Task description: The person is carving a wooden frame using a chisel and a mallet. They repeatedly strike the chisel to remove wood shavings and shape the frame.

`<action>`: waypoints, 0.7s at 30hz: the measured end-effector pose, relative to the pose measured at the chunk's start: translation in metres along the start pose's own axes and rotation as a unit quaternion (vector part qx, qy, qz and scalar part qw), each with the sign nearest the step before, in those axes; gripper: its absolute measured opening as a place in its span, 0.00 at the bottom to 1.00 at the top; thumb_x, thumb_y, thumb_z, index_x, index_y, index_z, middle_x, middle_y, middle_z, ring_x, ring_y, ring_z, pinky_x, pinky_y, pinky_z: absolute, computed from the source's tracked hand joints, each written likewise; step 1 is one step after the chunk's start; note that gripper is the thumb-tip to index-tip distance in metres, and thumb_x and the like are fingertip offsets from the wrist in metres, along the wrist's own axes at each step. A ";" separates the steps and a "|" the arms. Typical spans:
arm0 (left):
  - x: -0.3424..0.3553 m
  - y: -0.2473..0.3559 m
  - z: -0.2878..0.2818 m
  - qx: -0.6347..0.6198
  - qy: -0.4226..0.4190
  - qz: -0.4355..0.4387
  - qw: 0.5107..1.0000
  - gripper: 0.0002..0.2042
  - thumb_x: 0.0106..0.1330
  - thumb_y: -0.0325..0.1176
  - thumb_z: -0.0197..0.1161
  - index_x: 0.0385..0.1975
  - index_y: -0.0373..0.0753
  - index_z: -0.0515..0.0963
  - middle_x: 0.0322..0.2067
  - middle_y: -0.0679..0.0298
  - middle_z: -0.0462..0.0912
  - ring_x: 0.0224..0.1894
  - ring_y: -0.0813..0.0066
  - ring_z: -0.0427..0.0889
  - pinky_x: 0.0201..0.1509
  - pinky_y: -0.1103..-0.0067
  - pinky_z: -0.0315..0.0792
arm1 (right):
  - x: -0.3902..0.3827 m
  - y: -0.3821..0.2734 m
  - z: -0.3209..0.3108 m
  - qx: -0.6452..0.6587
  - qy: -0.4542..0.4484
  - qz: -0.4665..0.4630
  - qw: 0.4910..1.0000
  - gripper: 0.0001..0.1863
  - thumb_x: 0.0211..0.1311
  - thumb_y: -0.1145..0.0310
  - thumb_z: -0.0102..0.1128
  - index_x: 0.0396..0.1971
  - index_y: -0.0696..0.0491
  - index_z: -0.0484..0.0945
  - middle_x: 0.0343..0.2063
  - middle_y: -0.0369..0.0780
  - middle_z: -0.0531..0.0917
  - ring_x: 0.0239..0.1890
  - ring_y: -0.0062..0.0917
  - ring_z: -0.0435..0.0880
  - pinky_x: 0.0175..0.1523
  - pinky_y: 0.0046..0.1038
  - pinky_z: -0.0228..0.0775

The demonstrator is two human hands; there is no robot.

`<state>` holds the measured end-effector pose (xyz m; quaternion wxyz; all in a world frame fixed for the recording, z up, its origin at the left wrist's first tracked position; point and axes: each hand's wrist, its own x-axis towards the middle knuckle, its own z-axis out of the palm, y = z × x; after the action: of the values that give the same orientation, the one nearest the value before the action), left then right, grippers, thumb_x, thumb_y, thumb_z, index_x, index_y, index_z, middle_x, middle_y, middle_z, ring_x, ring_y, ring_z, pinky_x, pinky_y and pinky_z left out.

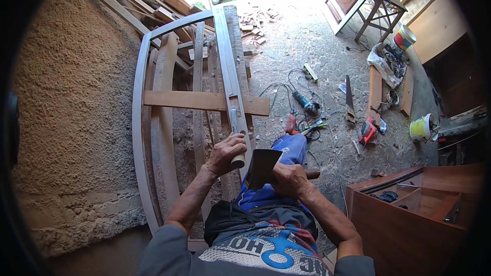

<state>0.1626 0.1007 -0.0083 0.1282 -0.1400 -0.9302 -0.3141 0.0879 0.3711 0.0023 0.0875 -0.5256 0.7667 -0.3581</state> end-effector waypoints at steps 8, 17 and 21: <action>-0.016 0.008 0.023 0.038 -0.017 0.012 0.999 0.12 0.55 0.38 0.69 0.36 0.41 0.80 0.43 0.62 0.81 0.59 0.55 0.80 0.67 0.60 0.74 | 0.009 0.003 -0.008 -0.034 -0.045 -0.067 0.996 0.11 0.49 0.70 0.65 0.34 0.50 0.75 0.24 0.38 0.79 0.27 0.34 0.86 0.28 0.37 0.76; -0.018 0.009 0.021 0.012 0.020 -0.008 1.000 0.11 0.53 0.35 0.69 0.35 0.42 0.79 0.42 0.62 0.82 0.57 0.56 0.82 0.62 0.63 0.77 | 0.006 0.006 -0.003 -0.058 -0.074 -0.092 0.991 0.09 0.50 0.68 0.64 0.29 0.50 0.73 0.22 0.38 0.78 0.26 0.33 0.85 0.27 0.37 0.75; -0.010 0.007 0.009 0.002 0.000 0.000 1.000 0.13 0.54 0.37 0.70 0.36 0.42 0.77 0.40 0.62 0.82 0.55 0.55 0.83 0.56 0.66 0.79 | 0.014 -0.016 -0.024 -0.101 -0.089 -0.182 0.974 0.07 0.52 0.66 0.63 0.26 0.49 0.73 0.21 0.36 0.77 0.25 0.29 0.84 0.27 0.35 0.75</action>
<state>0.1724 0.1103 -0.0148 0.1284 -0.1395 -0.9309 -0.3122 0.0813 0.3666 0.0332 0.0348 -0.6920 0.6797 -0.2406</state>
